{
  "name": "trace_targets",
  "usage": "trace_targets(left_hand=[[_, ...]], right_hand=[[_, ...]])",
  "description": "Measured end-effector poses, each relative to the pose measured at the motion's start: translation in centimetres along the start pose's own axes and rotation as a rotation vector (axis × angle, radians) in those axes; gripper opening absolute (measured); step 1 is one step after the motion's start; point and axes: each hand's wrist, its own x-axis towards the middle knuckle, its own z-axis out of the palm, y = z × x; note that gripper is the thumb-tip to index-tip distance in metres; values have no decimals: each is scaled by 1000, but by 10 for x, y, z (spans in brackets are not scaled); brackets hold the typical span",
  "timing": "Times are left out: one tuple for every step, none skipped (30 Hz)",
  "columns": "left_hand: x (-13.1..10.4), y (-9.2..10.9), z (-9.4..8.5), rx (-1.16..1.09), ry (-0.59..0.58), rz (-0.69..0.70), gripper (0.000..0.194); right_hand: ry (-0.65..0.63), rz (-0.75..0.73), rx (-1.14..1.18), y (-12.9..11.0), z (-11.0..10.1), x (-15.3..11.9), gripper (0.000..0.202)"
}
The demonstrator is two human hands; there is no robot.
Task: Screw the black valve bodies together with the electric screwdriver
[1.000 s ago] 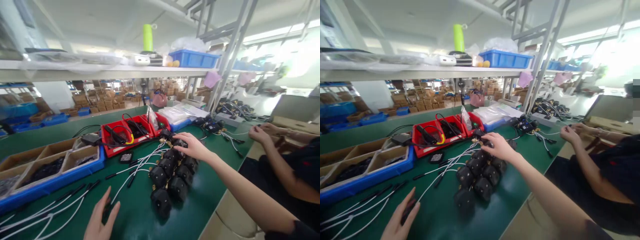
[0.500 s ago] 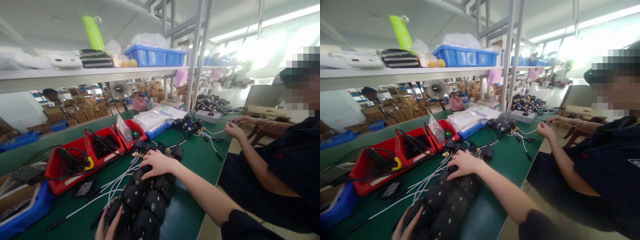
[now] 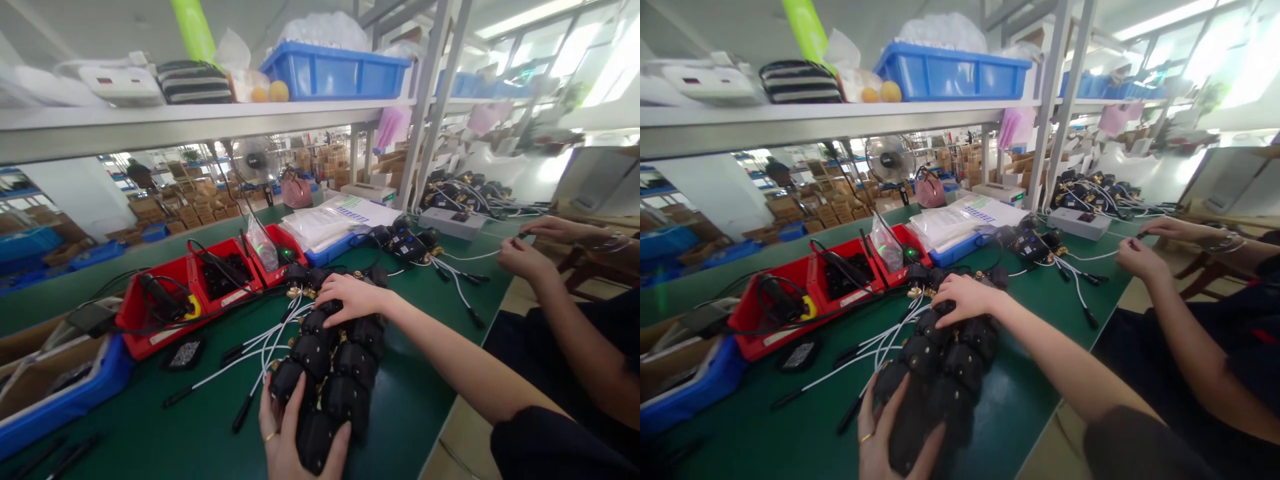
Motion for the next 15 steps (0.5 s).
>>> trace_targets(left_hand=[[2,4,7,-22,-5,-13,52],[5,7,13,-34,-14,-29,52],[7,10,19,-37,-25,-46,53],[11,12,25,-39,-42,-61,54],[14,14,31,-43,-61,-73,55],[18,16,37,-54,-78,-84,56],[22,19,42,-70,-87,-95,57],[26,23,47,-95,-89,-110,56],[30,27,52,-121,-89,-130,56],[34,32,56,-144,-93,-152,56],[38,36,59,-160,-105,-175,57],[41,39,60,-169,-129,-195,61],[44,42,59,-173,-155,-210,68],[46,42,56,-174,-179,-223,77],[46,41,48,-170,-201,-230,87]], right_hand=[[-3,4,-4,7,-2,-2,45],[-9,8,-10,13,-3,-5,45],[-14,14,-16,20,-5,-7,45],[-19,21,-24,26,-6,-10,45],[-24,33,-33,33,-7,-12,45],[-26,49,-43,39,-8,-14,45],[-25,70,-55,45,-10,-17,46],[-23,94,-67,50,-11,-19,46],[-17,121,-80,54,-13,-21,46],[-11,151,-92,57,-16,-23,46],[0,183,-106,56,-19,-24,45],[19,218,-122,53,-23,-24,44],[50,253,-142,45,-27,-23,44],[93,282,-162,32,-29,-21,44],[148,301,-183,13,-30,-19,44]])
